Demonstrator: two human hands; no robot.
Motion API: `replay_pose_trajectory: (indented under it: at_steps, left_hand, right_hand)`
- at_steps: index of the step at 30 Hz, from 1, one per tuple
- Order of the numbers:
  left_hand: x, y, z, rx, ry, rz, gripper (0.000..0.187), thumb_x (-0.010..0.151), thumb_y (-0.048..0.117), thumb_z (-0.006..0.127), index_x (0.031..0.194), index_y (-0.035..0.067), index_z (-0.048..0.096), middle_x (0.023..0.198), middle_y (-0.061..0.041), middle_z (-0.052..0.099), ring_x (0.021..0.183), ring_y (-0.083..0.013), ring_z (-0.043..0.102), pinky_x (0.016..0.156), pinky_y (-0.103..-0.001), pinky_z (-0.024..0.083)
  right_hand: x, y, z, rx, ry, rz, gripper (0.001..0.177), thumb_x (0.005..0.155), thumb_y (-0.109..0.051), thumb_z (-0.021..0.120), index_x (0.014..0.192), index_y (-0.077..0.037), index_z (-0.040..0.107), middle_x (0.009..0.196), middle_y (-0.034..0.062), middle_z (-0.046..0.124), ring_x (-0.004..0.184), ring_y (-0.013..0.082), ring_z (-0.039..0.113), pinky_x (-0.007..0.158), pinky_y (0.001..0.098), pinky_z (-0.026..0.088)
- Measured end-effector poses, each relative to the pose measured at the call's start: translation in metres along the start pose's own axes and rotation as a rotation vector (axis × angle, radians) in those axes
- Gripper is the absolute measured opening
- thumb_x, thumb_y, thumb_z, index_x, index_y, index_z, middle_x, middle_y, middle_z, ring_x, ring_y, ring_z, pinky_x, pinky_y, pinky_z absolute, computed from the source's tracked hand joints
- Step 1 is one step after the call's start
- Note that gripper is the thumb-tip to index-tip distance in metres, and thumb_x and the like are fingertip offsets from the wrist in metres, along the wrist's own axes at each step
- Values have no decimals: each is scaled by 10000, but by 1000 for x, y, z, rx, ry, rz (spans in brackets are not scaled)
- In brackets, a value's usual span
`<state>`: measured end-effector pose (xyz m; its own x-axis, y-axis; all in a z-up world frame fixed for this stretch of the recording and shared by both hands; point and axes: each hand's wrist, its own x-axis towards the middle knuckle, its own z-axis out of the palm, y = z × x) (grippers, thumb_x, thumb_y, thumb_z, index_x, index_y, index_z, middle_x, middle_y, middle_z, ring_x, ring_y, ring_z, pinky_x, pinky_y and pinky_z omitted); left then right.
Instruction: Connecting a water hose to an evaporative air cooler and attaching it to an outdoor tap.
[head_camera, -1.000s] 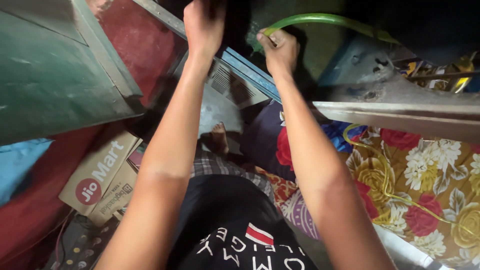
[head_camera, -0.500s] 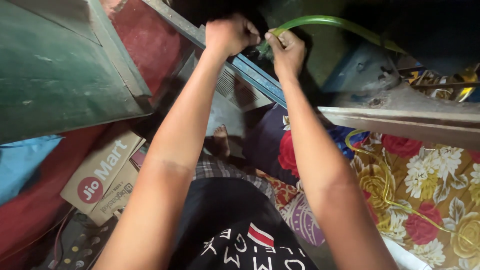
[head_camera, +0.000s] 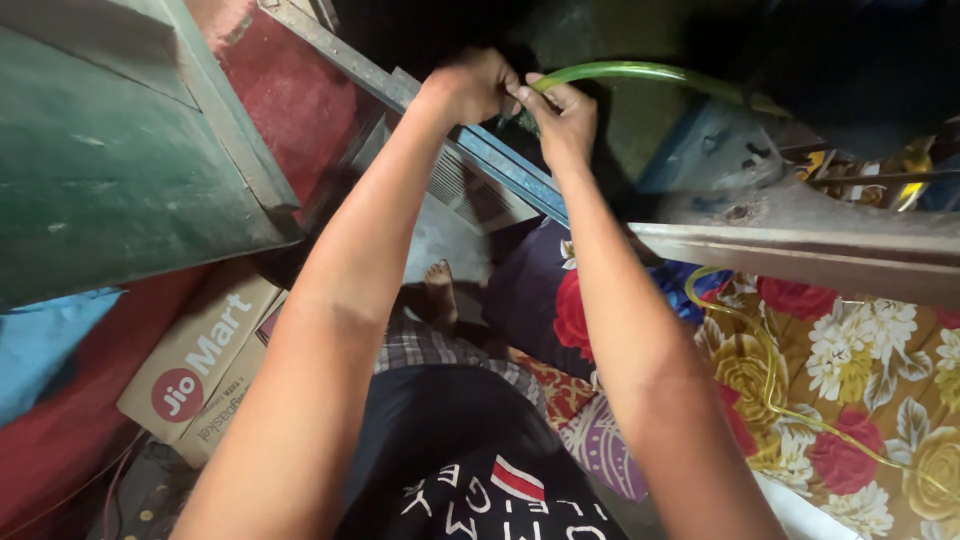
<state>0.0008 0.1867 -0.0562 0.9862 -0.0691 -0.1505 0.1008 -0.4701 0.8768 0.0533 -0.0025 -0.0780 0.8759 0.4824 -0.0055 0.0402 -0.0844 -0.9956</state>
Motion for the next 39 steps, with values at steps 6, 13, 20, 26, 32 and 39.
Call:
replay_pose_trajectory:
  at_steps: [6, 13, 20, 26, 32, 39]
  left_hand:
    - [-16, 25, -6, 295, 92, 38, 150, 879, 271, 752, 944, 137, 769, 800, -147, 717, 732, -336, 688, 664, -439, 533]
    - [-8, 14, -4, 248, 71, 65, 137, 913, 259, 723, 896, 130, 767, 746, -124, 708, 664, -279, 670, 624, -424, 519]
    - [-6, 11, -3, 100, 91, 129, 145, 863, 214, 771, 981, 129, 783, 714, -83, 701, 592, -190, 639, 582, -372, 497]
    - [-4, 10, -4, 96, 26, 94, 112, 875, 188, 779, 930, 90, 777, 690, -93, 684, 605, -185, 625, 604, -371, 497]
    - [-4, 9, -3, 115, 49, 158, 187, 792, 245, 847, 929, 127, 798, 715, -33, 719, 621, -171, 659, 601, -356, 511]
    - [-17, 33, -8, 230, 7, -17, 263, 875, 319, 829, 821, 78, 740, 662, -105, 667, 612, -253, 643, 604, -410, 489]
  right_hand:
    - [-1, 6, -1, 36, -59, -4, 307, 915, -7, 787, 1204, 44, 698, 997, 60, 772, 900, 107, 722, 843, 256, 578]
    - [4, 20, -1, -1, -14, -62, 214, 921, 14, 784, 1123, 46, 724, 961, 73, 776, 852, 106, 720, 790, 250, 579]
    - [-6, -9, 1, 24, 69, -45, 225, 938, -61, 773, 1141, 29, 732, 1032, 57, 781, 930, 101, 705, 866, 256, 553]
    - [-7, -9, -1, -62, 78, -103, 155, 956, -77, 767, 1077, 18, 751, 993, 56, 785, 897, 94, 693, 845, 256, 551]
    - [-10, -18, 2, -147, 74, -102, 117, 965, -73, 744, 1055, 2, 742, 929, 49, 773, 831, 79, 674, 781, 246, 545]
    - [-12, -25, 3, -191, 49, -147, 105, 977, -91, 726, 1022, 4, 738, 888, 49, 767, 797, 72, 673, 756, 253, 544]
